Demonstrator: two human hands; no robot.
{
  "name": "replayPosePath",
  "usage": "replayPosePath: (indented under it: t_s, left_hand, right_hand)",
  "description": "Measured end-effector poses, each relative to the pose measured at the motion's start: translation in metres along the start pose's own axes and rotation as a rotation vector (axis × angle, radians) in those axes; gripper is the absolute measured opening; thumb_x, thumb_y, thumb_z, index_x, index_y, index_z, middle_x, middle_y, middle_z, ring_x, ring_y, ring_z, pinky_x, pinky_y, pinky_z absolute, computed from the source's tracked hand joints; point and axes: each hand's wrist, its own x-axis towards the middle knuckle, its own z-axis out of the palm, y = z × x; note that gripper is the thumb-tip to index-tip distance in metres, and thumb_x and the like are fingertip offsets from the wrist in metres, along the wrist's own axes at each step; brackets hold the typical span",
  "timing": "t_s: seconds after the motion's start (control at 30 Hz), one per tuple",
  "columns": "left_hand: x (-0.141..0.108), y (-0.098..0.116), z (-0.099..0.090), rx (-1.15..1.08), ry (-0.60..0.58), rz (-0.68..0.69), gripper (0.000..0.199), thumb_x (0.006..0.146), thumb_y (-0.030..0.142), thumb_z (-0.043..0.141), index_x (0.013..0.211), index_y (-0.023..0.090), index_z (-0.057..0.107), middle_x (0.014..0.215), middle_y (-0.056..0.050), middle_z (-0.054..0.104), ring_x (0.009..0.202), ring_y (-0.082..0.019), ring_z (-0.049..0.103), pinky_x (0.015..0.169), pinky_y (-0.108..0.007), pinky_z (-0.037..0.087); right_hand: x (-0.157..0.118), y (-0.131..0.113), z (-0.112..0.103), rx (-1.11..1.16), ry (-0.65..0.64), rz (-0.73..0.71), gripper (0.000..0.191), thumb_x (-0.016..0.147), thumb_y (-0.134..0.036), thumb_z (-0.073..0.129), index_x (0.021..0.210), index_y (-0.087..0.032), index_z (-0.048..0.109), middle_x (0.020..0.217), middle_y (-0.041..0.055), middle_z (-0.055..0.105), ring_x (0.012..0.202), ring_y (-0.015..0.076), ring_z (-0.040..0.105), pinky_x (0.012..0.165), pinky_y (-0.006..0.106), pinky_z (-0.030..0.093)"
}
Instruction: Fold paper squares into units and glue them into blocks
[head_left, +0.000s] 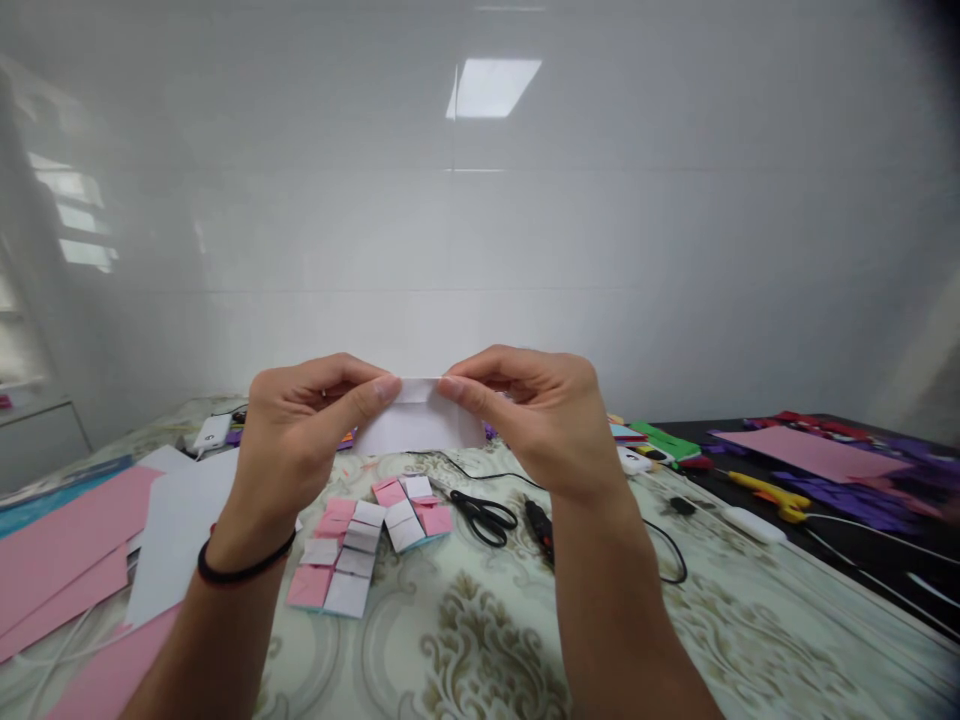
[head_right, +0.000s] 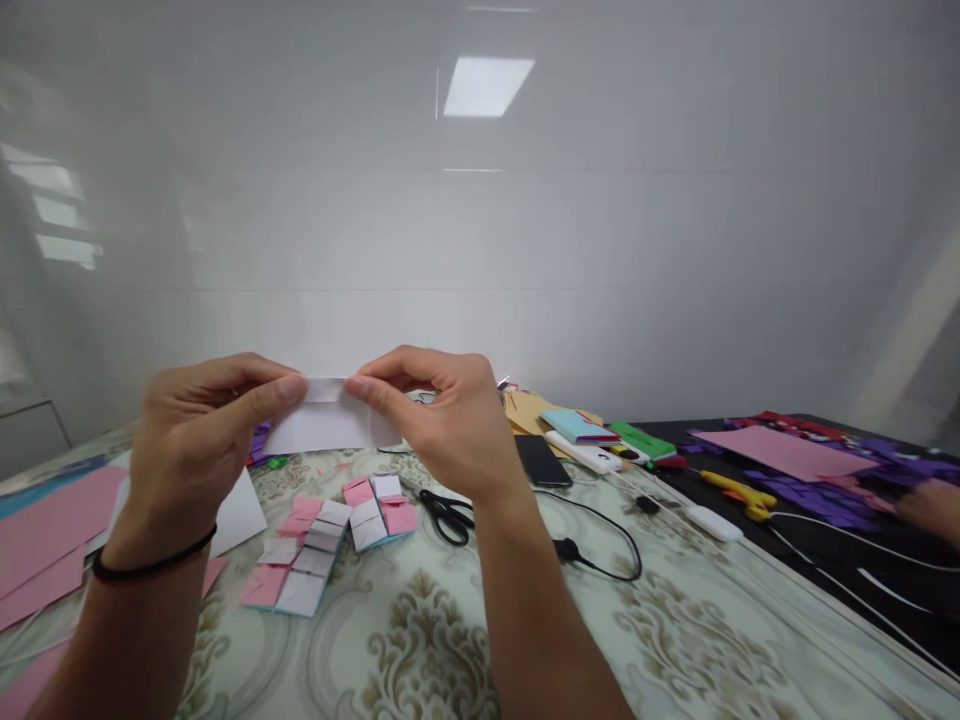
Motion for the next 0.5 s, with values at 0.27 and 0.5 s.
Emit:
replayPosePath:
  t_s: [0.27, 0.5]
  left_hand:
    - [0.0056, 0.0044, -0.0011, 0.166, -0.195, 0.099, 0.015, 0.094, 0.03, 0.07, 0.085, 0.023, 0.08, 0.069, 0.003, 0.072, 0.06, -0.009, 0.056, 0.051, -0.02, 0.041]
    - [0.0051, -0.0016, 0.0025, 0.195, -0.117, 0.104, 0.014, 0.093, 0.032, 0.073, 0.089, 0.022, 0.08, 0.075, 0.0, 0.075, 0.062, -0.01, 0.059, 0.052, -0.02, 0.044]
  right_hand:
    - [0.0025, 0.0017, 0.0024, 0.037, -0.145, 0.026, 0.017, 0.092, -0.033, 0.073, 0.085, -0.018, 0.076, 0.081, 0.0012, 0.075, 0.071, 0.0123, 0.065, 0.065, 0.025, 0.05]
    - [0.0041, 0.0053, 0.0008, 0.025, -0.14, 0.058, 0.018, 0.09, -0.034, 0.075, 0.084, -0.017, 0.077, 0.078, 0.0018, 0.075, 0.069, 0.0122, 0.064, 0.061, 0.024, 0.048]
